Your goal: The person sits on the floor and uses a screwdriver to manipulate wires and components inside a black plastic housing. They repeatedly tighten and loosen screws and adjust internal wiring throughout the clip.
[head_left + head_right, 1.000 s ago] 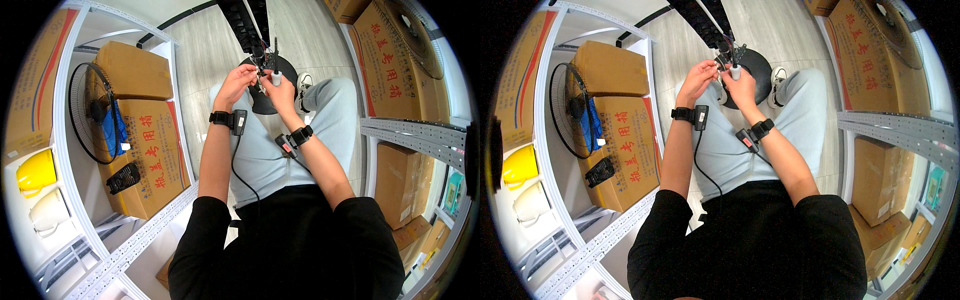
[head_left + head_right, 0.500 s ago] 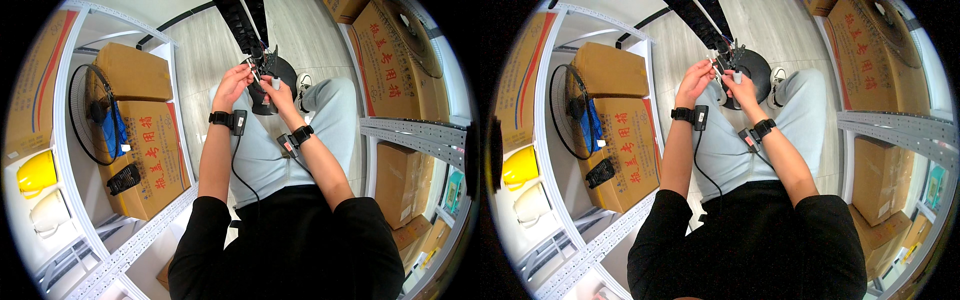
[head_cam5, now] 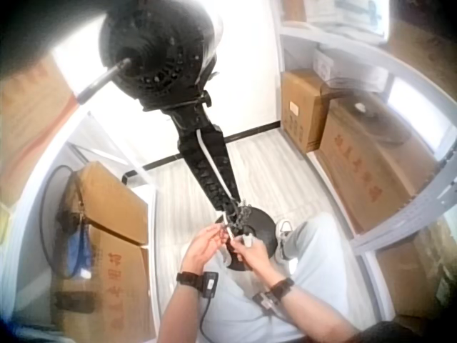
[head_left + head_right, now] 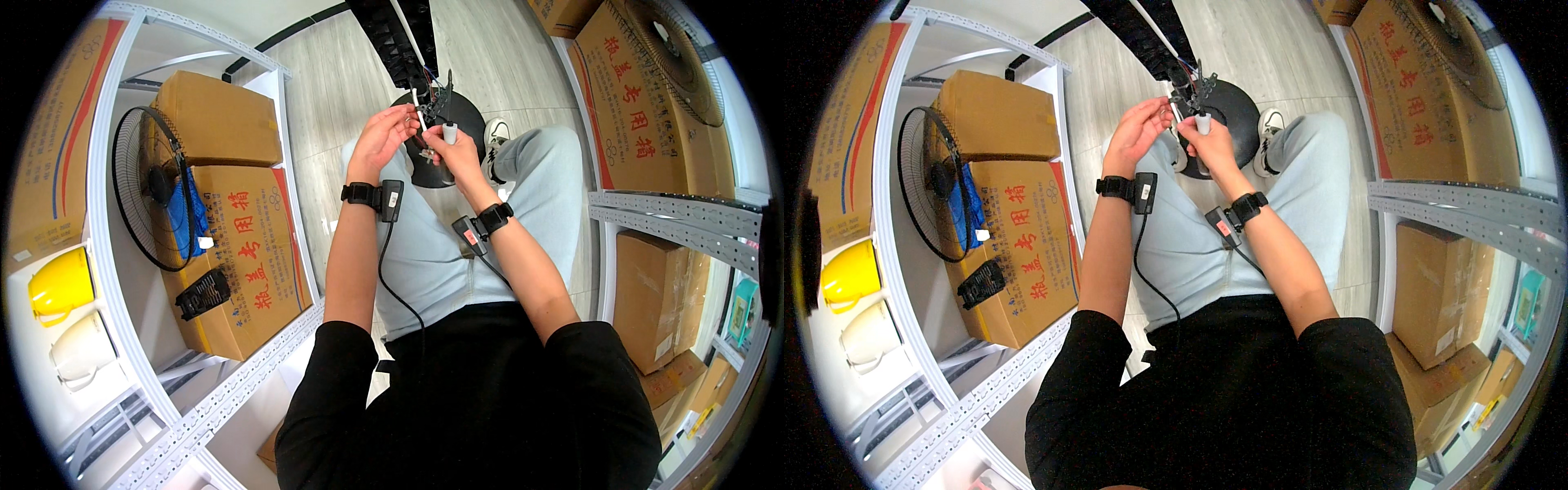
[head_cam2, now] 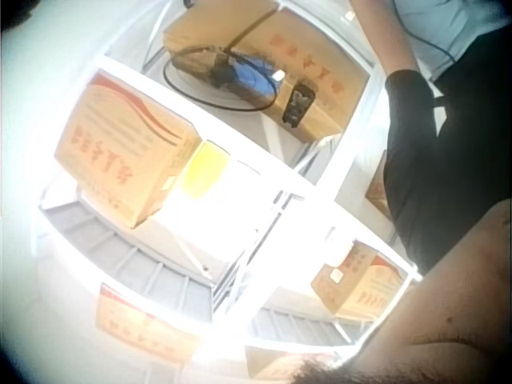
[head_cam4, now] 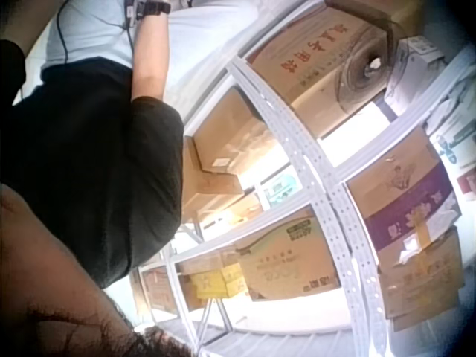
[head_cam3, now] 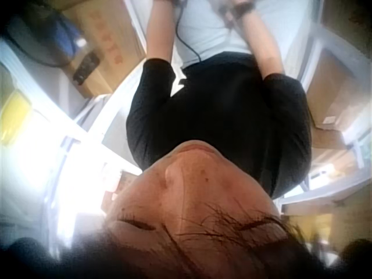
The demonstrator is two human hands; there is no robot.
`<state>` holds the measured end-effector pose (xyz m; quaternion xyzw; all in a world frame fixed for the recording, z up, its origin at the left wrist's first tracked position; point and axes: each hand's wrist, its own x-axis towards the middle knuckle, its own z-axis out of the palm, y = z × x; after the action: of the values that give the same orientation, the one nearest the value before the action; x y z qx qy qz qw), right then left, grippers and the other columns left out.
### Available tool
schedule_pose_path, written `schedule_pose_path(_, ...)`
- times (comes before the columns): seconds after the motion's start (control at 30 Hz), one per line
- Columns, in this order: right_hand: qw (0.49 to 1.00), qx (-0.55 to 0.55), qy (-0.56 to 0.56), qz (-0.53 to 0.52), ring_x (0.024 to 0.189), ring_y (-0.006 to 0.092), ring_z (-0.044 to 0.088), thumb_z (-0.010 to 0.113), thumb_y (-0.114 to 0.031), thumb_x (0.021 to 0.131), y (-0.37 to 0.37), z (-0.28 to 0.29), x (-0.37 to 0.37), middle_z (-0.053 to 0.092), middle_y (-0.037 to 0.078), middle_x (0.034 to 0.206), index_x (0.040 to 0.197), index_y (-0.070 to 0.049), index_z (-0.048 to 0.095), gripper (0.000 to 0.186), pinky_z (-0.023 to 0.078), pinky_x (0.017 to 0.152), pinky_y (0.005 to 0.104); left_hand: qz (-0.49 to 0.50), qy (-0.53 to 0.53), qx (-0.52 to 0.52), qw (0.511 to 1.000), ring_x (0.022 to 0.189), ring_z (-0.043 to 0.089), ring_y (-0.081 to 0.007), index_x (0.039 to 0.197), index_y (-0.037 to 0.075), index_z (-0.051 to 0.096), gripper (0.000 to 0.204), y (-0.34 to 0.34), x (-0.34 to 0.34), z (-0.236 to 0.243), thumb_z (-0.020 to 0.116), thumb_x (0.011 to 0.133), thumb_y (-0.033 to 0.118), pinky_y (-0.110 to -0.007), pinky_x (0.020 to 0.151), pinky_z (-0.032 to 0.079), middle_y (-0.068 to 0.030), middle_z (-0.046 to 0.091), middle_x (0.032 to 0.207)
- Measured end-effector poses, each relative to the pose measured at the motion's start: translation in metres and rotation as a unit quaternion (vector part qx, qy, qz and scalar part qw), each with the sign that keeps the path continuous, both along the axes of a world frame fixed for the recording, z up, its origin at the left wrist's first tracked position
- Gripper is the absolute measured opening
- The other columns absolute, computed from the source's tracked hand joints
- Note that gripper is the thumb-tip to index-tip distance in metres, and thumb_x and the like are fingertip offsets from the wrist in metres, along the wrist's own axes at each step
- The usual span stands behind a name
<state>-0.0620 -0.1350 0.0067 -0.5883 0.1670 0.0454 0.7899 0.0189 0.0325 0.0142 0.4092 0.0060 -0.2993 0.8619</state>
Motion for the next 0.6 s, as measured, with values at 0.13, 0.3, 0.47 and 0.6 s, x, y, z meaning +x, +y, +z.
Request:
schedule_pose_path(0.13, 1.000, -0.009, -0.009, -0.012, 0.056, 0.0056, 0.056, 0.076, -0.017, 0.087, -0.005, 0.005, 0.001, 0.064, -0.002, 0.074, 0.094, -0.004, 0.069, 0.016, 0.046, 0.051, 0.0217, -0.010, -0.011, 0.036, 0.999, 0.102, 0.065, -0.0241, 0.127, -0.011, 0.054, 0.033, -0.004, -0.002, 0.006, 0.056, 0.097, 0.002, -0.034, 0.093, 0.054, -0.0183, 0.065, 0.114)
schedule_pose_path(0.3, 1.000, -0.016, -0.002, -0.011, 0.057, 0.0058, 0.056, 0.076, -0.016, 0.087, -0.008, 0.012, -0.002, 0.064, -0.002, 0.074, 0.093, -0.004, 0.070, 0.015, 0.045, 0.051, 0.0220, -0.001, -0.029, 0.051, 0.998, 0.108, 0.064, -0.0266, 0.128, -0.011, 0.052, 0.034, -0.005, -0.004, 0.007, 0.056, 0.095, -0.002, -0.036, 0.100, 0.052, -0.0202, 0.063, 0.119)
schedule_pose_path(0.47, 1.000, -0.015, 0.000, -0.005, 0.055, 0.0061, 0.056, 0.076, -0.016, 0.087, -0.012, 0.005, -0.007, 0.065, -0.001, 0.074, 0.094, -0.004, 0.070, 0.015, 0.045, 0.050, 0.0223, 0.019, -0.038, 0.059, 0.997, 0.109, 0.064, -0.0276, 0.119, -0.006, 0.055, 0.025, -0.005, -0.002, 0.003, 0.057, 0.094, -0.005, -0.037, 0.100, 0.052, -0.0200, 0.063, 0.118)
schedule_pose_path(0.6, 1.000, -0.012, 0.002, 0.012, 0.056, 0.0061, 0.055, 0.075, -0.016, 0.087, -0.015, 0.001, -0.011, 0.065, -0.001, 0.075, 0.095, -0.003, 0.070, 0.016, 0.044, 0.051, 0.0223, 0.040, -0.038, 0.052, 0.997, 0.107, 0.064, -0.0278, 0.114, -0.004, 0.055, 0.020, -0.004, -0.002, 0.000, 0.057, 0.094, -0.005, -0.038, 0.100, 0.052, -0.0181, 0.063, 0.114)
